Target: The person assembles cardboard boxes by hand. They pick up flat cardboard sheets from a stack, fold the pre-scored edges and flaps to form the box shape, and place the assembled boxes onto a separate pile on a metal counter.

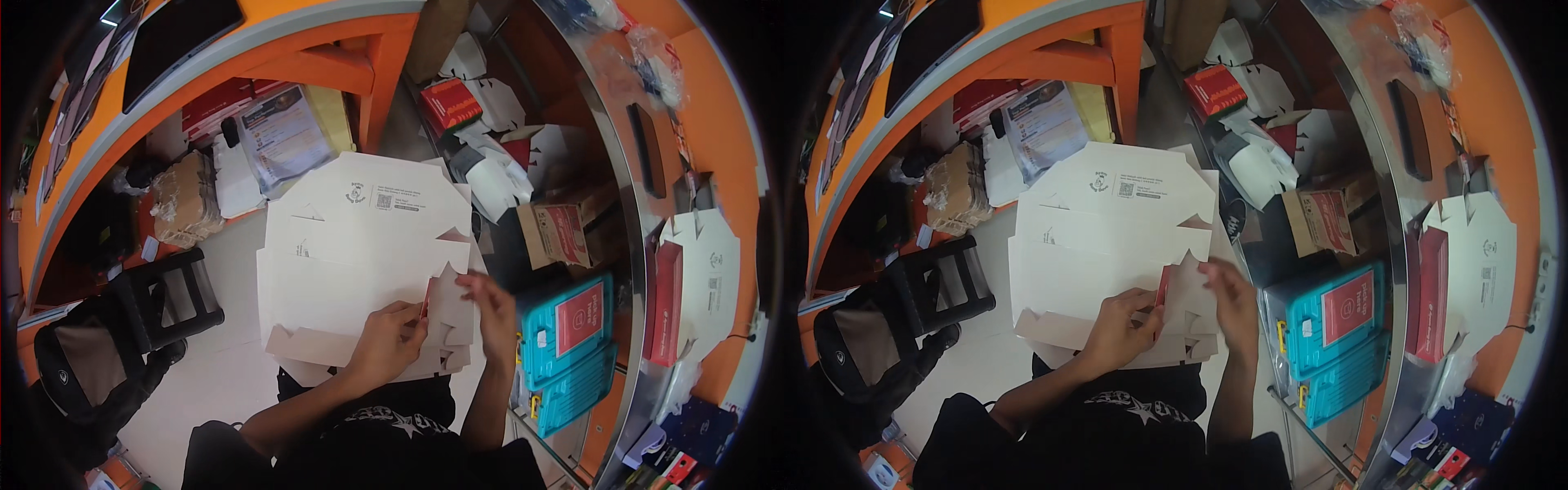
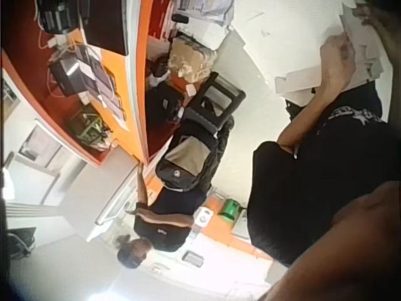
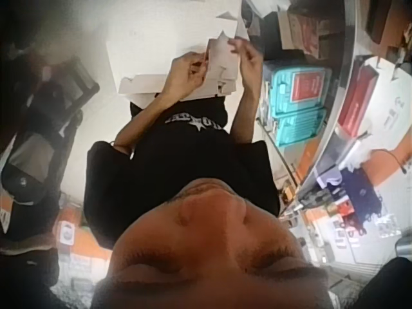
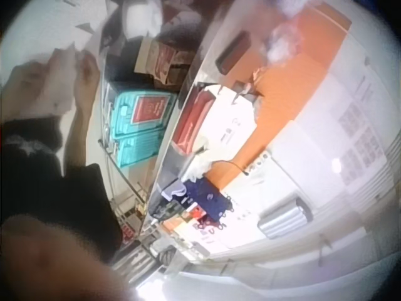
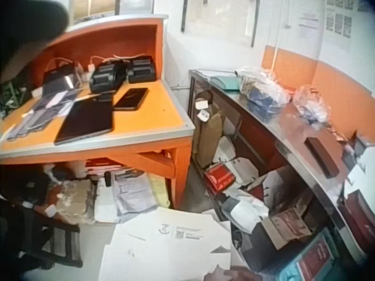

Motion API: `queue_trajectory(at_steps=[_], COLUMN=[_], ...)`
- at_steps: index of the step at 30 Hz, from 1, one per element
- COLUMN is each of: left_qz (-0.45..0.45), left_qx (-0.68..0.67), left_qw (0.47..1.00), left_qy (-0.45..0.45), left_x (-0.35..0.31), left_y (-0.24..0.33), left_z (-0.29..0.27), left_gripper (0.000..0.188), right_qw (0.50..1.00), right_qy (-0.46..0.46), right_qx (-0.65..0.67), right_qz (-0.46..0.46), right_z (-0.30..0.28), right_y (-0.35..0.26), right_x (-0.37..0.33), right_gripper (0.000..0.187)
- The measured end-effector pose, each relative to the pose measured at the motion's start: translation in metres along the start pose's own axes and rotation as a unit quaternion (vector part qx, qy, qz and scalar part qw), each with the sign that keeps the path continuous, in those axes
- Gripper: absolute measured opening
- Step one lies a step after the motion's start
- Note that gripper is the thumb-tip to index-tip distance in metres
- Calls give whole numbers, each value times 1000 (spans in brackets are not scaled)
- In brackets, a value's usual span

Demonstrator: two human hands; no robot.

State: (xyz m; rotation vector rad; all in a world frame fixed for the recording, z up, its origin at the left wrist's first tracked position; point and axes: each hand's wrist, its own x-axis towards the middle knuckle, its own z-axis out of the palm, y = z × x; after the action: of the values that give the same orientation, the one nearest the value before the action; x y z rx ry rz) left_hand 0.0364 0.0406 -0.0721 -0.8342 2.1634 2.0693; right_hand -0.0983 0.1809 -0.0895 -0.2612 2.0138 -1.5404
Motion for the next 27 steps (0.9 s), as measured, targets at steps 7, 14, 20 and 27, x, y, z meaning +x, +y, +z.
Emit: queue_trajectory(at_steps=[7, 14, 20, 27], left_qz=[11, 7, 30, 72], left_qx=[25, 19, 40, 44], left_qw=[1000, 1000, 999, 996], left_qy=[-11, 7, 19, 29], left_x=[-1, 0, 1, 2], left_y=[-11, -15, -21, -22], left_z=[13, 20, 23, 21], left_gripper=[28, 30, 32, 32], right_qw=[998, 998, 984, 983], right_qy=[53, 21, 43, 67], right_qx=[9, -59, -169, -168], right_qz=[19, -15, -38, -43], right_z=[-9, 22, 48, 56], right_y=[24, -32, -50, -40], right_x=[57, 15, -11, -20], right_gripper=[24, 13, 19, 19])
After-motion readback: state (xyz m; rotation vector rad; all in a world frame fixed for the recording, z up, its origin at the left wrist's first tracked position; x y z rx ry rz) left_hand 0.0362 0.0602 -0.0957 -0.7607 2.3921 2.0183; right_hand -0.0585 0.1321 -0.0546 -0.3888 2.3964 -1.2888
